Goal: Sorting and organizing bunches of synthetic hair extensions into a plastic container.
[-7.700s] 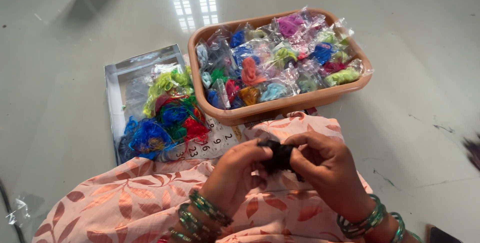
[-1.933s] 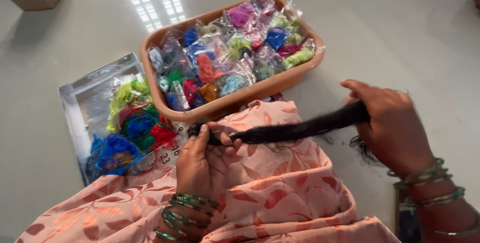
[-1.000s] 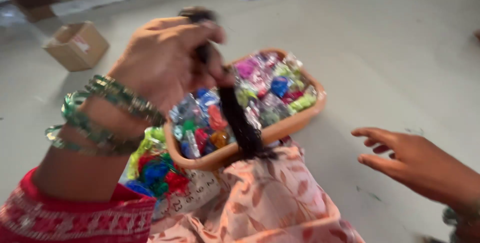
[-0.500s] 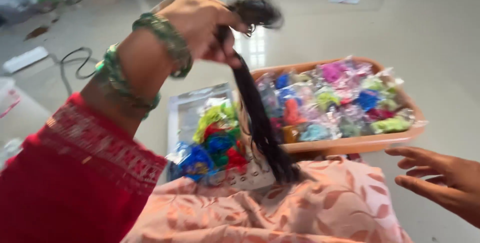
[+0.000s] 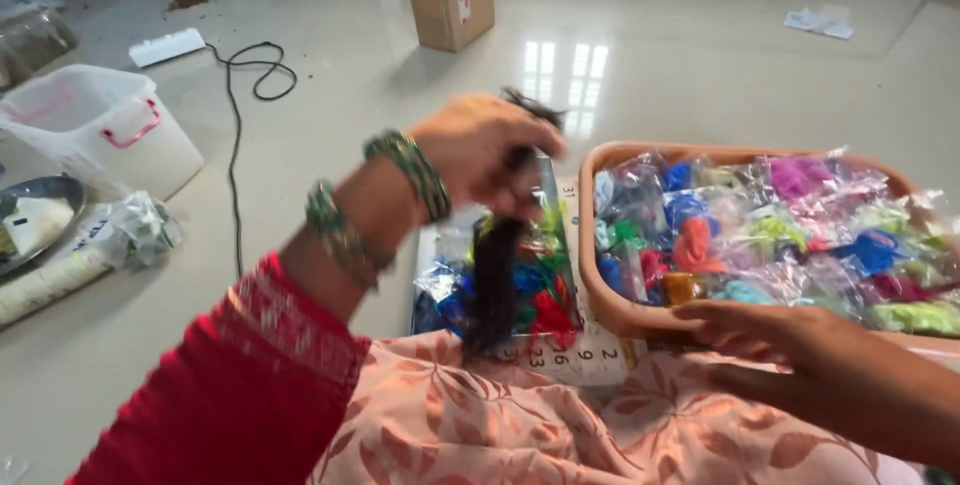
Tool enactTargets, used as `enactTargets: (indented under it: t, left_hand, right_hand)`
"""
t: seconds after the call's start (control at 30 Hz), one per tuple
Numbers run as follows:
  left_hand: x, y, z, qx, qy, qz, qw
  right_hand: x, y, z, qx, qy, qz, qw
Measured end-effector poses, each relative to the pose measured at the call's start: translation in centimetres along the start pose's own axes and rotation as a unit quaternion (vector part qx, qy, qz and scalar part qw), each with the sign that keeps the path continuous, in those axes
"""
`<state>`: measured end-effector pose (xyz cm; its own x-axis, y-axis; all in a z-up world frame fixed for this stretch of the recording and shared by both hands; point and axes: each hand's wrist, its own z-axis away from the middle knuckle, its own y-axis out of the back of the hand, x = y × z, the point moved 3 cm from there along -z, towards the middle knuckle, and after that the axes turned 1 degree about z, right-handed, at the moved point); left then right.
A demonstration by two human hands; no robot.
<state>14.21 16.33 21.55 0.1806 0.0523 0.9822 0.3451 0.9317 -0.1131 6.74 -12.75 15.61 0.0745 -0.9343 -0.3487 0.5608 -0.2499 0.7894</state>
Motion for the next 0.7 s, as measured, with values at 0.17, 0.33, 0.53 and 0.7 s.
enactTargets:
  t: [0.17,0.33,0.53,0.7]
  left_hand:
    - [-1.7,-3.2,0.1,-0.092,-0.009,0.102,0.99]
    - [-0.8,-7.5,1.4,-0.218,-0.053,0.212,0.951]
    - [-10.3,-9.6,0.1,-0.092,-0.128,0.347,0.925]
    - [-25.3,-15.0,-0.8,0.054,0.123,0.429,0.893]
  right_hand:
    - [-1.9,-3.8,-3.9,-0.113,0.241,-0.301,0.916]
    - [-4.2,-4.7,-2.7,0.017,0.336,-0.417,0.844]
    - [13.8,-4.3,6.2,-0.048,0.157,-0.538,0.827]
    - [30.1,-7.5,11.1,0.037,0.03,-0.539,0.841]
